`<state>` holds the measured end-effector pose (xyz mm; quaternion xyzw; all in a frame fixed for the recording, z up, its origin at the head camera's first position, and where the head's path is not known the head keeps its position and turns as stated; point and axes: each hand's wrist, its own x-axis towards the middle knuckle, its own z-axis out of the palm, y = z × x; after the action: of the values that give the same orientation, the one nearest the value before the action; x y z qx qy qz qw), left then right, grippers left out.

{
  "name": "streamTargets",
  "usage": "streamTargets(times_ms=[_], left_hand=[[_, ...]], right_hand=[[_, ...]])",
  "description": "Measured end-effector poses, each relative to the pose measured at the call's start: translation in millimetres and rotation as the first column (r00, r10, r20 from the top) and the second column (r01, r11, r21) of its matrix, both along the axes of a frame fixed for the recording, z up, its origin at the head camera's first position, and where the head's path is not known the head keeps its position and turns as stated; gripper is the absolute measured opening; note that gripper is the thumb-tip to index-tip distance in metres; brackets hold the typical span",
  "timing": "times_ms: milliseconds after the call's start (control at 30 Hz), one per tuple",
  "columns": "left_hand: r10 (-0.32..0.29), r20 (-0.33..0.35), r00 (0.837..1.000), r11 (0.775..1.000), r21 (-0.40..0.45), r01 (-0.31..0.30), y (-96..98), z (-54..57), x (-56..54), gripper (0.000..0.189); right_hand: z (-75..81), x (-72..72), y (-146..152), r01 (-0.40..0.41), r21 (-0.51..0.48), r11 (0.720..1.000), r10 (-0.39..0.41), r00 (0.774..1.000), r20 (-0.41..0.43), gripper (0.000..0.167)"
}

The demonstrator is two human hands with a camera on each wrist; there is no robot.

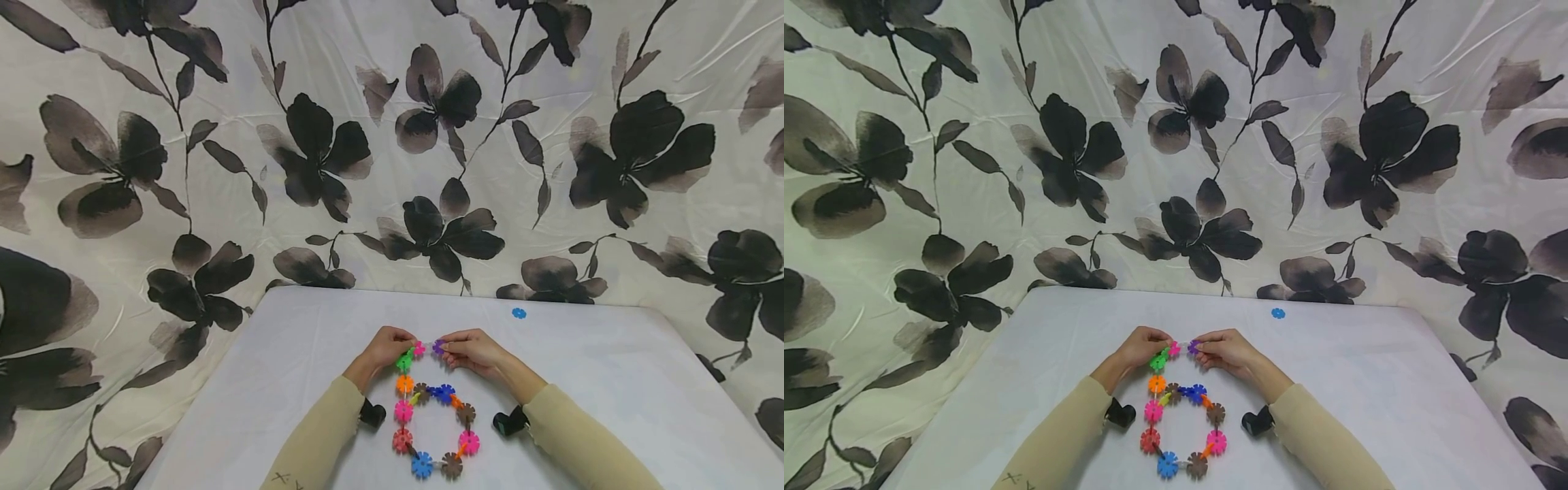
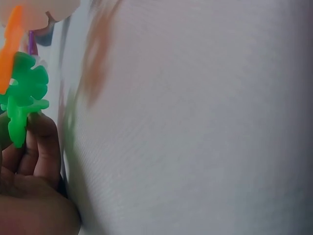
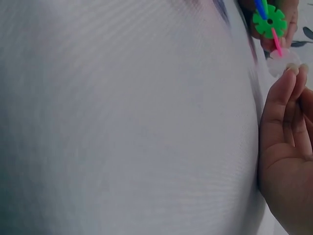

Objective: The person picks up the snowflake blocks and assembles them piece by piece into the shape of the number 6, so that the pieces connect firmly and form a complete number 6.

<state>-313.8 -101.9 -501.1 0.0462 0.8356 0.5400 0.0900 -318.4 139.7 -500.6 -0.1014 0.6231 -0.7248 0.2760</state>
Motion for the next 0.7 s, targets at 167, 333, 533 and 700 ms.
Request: streamTargets(times_ms=[167, 333, 533, 700], left_hand=[[0.016, -0.001, 1.000, 1.000, -0.006, -0.016, 1.2, -0.2, 0.7, 0.020], [0.021, 0.006, 1.000, 1.000, -0.008, -0.021, 1.7, -1.7, 0.9, 0.019], [-0.008, 0.007, 1.000, 1.000, -0.019, 0.008, 0.4, -5.5, 0.3, 0.017], [-0.029, 0.016, 0.999, 0.998, -0.052, 0.030, -0.3, -1.8, -0.8, 0.019]], right_hand=[[-1.0, -0.6, -1.1, -0.008, 0.023, 1.000, 0.008, 1.000, -0.016, 0.036], [-3.7, -3.3, -1.0, -0.021, 0.046, 0.999, 0.022, 1.000, -0.015, 0.033], [-2.5, -3.2, 1.2, -0.037, 0.082, 0.996, 0.038, 0.999, -0.014, 0.033], [3.3, -3.4, 3.0, -0.082, 0.150, 0.985, 0.094, 0.992, -0.081, 0.035]])
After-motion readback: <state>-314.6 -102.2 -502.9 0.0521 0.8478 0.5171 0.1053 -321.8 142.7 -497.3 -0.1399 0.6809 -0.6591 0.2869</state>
